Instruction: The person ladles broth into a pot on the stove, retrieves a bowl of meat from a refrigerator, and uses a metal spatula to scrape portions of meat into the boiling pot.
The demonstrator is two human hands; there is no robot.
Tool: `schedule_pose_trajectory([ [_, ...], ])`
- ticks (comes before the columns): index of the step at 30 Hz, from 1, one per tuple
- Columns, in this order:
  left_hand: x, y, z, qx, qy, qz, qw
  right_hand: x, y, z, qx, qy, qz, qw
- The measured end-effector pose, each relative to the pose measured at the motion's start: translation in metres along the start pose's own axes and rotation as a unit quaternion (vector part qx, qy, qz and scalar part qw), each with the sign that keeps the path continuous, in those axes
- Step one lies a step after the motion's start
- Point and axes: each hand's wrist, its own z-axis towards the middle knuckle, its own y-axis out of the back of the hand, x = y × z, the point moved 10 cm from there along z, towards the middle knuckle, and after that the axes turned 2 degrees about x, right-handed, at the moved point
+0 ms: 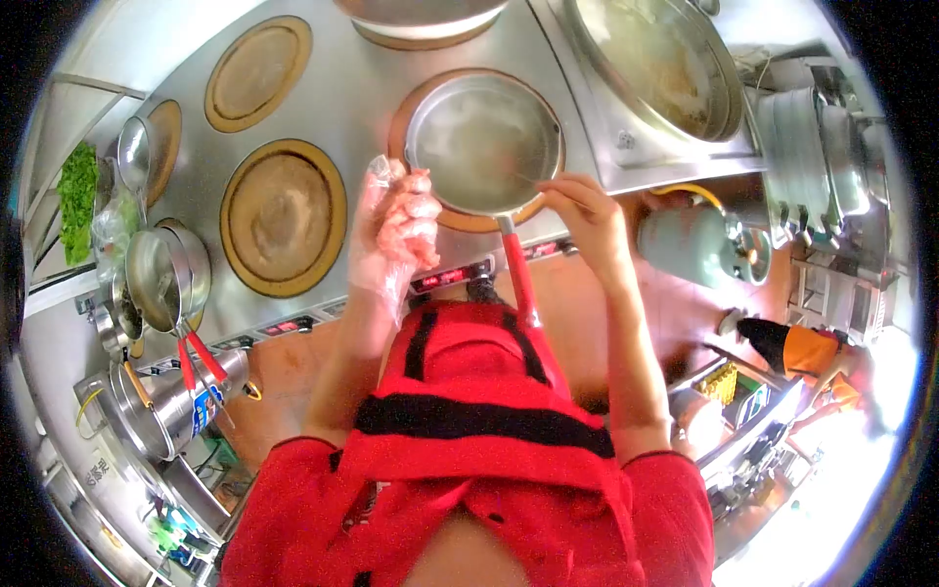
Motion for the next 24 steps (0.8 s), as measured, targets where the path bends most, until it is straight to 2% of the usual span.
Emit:
schedule_pose_trajectory([
  [1, 0.001, -0.009, 0.003, 0.021, -0.021, 0.006, 1.0, -0.007, 0.004, -0.004, -0.005, -0.037, 0.108, 0.993],
  [2, 0.002, -0.013, -0.002, 0.033, -0.038, 0.01, 0.999, -0.007, 0.011, -0.008, -0.01, -0.05, 0.159, 0.986],
  [3, 0.008, -0.012, 0.002, 0.114, 0.034, -0.06, 0.991, 0.006, 0.012, -0.016, 0.01, -0.035, 0.234, 0.971],
  [4, 0.004, -0.013, 0.005, 0.096, 0.011, -0.072, 0.993, 0.02, 0.014, -0.02, 0.03, -0.015, 0.309, 0.951],
  [5, 0.004, -0.017, 0.009, 0.076, -0.01, -0.086, 0.993, 0.039, 0.007, -0.021, 0.101, 0.041, 0.336, 0.936],
  [8, 0.012, -0.018, 0.013, 0.029, 0.009, -0.154, 0.988, 0.051, -0.009, -0.028, 0.212, 0.015, 0.309, 0.927],
  [10, 0.025, -0.022, 0.013, 0.009, 0.029, -0.163, 0.986, 0.057, -0.013, -0.027, 0.238, 0.005, 0.323, 0.916],
  [12, 0.039, -0.034, 0.011, 0.062, 0.064, -0.182, 0.979, 0.069, -0.019, -0.021, 0.256, 0.006, 0.324, 0.911],
  [13, 0.045, -0.04, 0.009, 0.088, 0.082, -0.191, 0.974, 0.077, -0.021, -0.015, 0.258, 0.036, 0.327, 0.908],
  [15, 0.046, -0.03, 0.002, 0.036, 0.05, -0.078, 0.995, 0.082, -0.021, -0.006, 0.224, 0.026, 0.306, 0.925],
  [17, 0.042, -0.032, -0.005, -0.004, -0.003, -0.022, 1.0, 0.08, -0.019, 0.0, 0.182, 0.035, 0.254, 0.949],
  [20, 0.038, -0.033, -0.007, -0.009, -0.028, 0.047, 0.998, 0.077, -0.018, 0.001, 0.15, 0.053, 0.187, 0.969],
  [23, 0.028, -0.025, -0.001, -0.08, -0.034, 0.129, 0.988, 0.088, -0.015, -0.009, 0.114, 0.008, 0.205, 0.972],
  [24, 0.024, -0.021, -0.001, -0.097, -0.047, 0.125, 0.986, 0.089, -0.006, -0.011, 0.089, 0.021, 0.241, 0.966],
])
